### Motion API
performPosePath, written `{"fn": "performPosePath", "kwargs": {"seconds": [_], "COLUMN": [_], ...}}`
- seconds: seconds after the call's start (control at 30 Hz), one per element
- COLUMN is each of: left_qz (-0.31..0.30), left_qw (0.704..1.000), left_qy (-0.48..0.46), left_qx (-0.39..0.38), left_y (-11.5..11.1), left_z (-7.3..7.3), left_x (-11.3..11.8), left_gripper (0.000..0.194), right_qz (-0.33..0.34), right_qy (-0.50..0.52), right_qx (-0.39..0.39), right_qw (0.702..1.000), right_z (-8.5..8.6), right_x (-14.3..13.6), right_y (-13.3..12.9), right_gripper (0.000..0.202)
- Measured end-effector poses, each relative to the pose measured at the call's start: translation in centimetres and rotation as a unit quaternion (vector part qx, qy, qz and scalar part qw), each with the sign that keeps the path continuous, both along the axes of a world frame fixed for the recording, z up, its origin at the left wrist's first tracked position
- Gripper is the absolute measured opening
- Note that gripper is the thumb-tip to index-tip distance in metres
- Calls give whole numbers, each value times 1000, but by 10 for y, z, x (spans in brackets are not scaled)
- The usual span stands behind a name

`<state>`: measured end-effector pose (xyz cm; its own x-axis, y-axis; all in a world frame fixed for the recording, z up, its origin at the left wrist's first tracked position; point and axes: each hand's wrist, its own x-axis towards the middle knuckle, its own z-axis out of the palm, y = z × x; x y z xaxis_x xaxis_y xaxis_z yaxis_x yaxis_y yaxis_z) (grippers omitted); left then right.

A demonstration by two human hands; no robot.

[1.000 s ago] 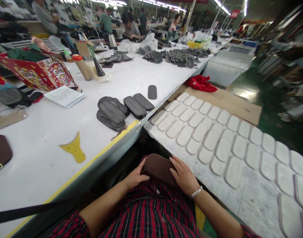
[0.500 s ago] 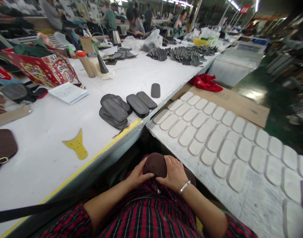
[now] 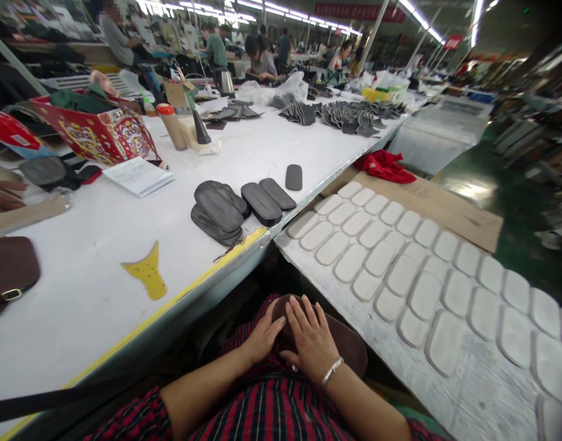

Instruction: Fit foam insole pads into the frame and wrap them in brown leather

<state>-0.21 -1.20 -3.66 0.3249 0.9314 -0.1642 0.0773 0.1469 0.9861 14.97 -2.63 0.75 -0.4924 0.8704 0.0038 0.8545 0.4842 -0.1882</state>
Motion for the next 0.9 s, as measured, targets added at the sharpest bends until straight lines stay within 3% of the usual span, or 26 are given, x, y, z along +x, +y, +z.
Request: {"fn": "performPosePath", "kwargs": {"seconds": [0.27,0.43,0.53,0.6,0.77,0.9], "left_qz": [-17,-16,10,11,40,47], "left_qw": [1000,988,958,947,988,997], "left_qy": [10,-103,-238,-272,-128,-58], "left_qx": [-19,-110,-161,-169,-82,-23], "left_y": [-2,1,4,5,10,13], "left_z": [8,-1,-8,-8,5,11], "left_x": [-7,-11,-13,-15,-24,-26], "left_gripper": [52,51,49,47,41,37], "right_qz": [87,32,-43,-81,-105,-120], "right_qy": [23,66,81,69,29,41], "right_qx": [-13,-9,-14,-22,-59,-115], "right_qw": [996,997,996,994,992,985], "right_z": [1,12,20,23,24,26], "right_x": [25,24,9,-6,-32,-26], "right_y": [-21,-28,-18,-9,13,25], "right_gripper": [66,42,33,26,12,12]}}
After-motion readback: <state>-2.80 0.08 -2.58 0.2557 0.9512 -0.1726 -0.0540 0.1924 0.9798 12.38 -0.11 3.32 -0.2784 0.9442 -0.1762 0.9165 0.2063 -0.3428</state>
